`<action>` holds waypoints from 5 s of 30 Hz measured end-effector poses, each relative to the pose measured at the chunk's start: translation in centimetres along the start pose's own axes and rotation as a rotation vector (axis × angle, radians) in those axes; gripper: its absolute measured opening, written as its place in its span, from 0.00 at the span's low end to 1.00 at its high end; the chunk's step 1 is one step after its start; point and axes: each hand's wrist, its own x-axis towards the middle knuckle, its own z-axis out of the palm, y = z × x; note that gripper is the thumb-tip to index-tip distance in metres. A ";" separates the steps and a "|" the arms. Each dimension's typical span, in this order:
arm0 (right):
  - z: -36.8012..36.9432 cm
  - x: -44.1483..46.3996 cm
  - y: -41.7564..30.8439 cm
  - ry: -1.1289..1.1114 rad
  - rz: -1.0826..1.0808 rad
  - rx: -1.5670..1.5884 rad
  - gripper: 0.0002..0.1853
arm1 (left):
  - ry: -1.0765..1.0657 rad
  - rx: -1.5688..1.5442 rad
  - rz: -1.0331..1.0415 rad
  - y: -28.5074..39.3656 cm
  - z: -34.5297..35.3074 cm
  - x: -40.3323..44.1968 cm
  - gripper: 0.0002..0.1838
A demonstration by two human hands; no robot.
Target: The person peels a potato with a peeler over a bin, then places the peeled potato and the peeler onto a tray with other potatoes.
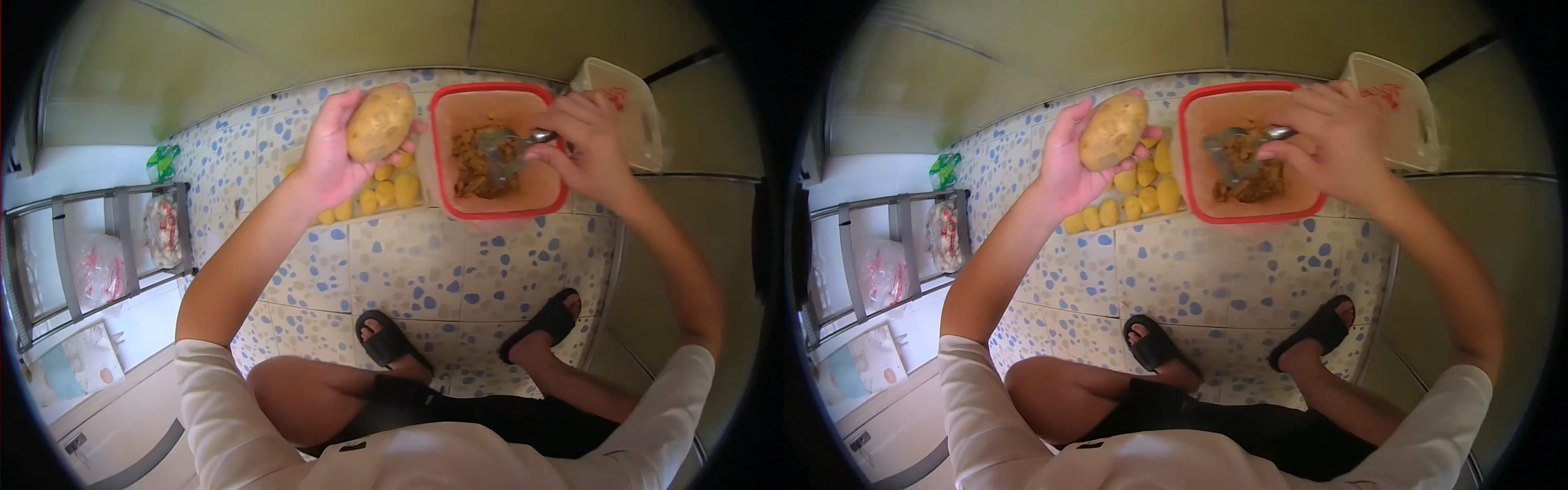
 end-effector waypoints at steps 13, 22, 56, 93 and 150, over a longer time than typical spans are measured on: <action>0.0 0.3 -0.7 0.020 -0.024 0.008 0.17 | 0.158 0.041 -0.044 -6.9 8.0 4.6 0.23; 1.0 -0.2 -0.2 -0.079 0.022 0.127 0.19 | 0.100 0.129 -0.100 -7.2 8.0 3.5 0.23; 0.4 -0.1 -0.2 -0.050 -0.013 0.114 0.18 | -0.202 -0.139 -0.228 -6.5 5.8 3.6 0.28; -0.4 0.8 0.7 -0.083 0.019 0.068 0.17 | -0.172 -0.025 -0.199 -4.5 4.0 3.0 0.24; -0.8 0.6 3.4 -0.197 -0.021 -0.057 0.18 | 0.079 0.175 -0.243 -5.2 5.2 2.2 0.21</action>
